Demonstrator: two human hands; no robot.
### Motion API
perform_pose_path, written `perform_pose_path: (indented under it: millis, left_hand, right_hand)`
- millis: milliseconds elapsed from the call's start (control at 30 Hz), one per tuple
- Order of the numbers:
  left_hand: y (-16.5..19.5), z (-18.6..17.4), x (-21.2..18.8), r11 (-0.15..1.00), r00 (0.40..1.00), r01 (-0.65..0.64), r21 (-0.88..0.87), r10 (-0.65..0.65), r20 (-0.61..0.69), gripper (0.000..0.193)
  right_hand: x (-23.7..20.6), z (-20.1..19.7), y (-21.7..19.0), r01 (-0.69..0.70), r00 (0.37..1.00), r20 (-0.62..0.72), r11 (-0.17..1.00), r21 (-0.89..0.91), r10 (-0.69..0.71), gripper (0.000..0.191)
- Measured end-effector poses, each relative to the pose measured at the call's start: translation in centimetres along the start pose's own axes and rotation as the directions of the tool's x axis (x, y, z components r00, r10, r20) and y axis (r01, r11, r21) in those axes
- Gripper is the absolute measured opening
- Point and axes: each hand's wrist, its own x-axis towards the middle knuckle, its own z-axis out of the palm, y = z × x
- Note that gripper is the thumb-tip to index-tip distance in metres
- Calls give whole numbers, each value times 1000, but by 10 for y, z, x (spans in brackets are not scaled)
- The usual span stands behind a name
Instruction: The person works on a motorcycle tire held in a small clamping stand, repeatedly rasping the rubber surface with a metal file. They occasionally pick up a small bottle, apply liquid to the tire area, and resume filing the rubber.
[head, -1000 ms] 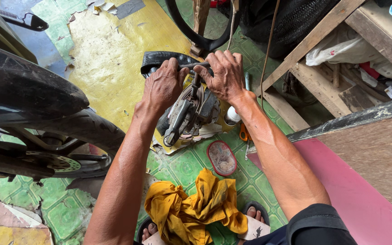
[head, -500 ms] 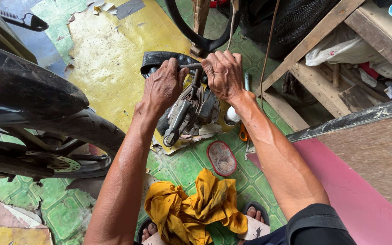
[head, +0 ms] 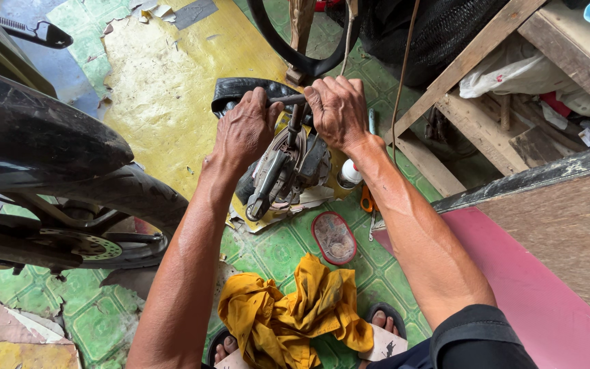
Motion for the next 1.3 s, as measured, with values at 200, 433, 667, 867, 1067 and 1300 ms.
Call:
perform_pose_path:
  millis: [200, 433, 667, 867, 1067, 1300]
  left_hand:
    - [2, 1, -1, 1000, 1000, 9, 8, -9, 4, 36]
    - [2, 2, 0, 1000, 999, 24, 17, -24, 31, 39]
    - [1, 4, 0, 1000, 1000, 16, 14, -17, 21, 39]
    - [1, 4, 0, 1000, 999, 21, 14, -21, 29, 39]
    - [1, 5, 0, 1000, 1000, 14, 19, -15, 21, 39]
    - [2, 5, 0, 1000, 1000, 11, 19, -11, 13, 39]
  right_hand:
    - [-2, 1, 1, 2, 1000, -17, 1000, 2, -2, 36]
    - [-3, 0, 1, 4, 1000, -22, 1000, -5, -4, 33]
    - [-3, -1, 0, 7, 1000, -23, 1000, -6, -8, 33]
    - [-4, 0, 0, -4, 1000, -4, 1000, -3, 4, 33]
    - [-5, 0, 0, 3, 1000, -20, 1000, -3, -3, 31]
    - [-5, -1, 0, -1, 1000, -21, 1000, -9, 1, 31]
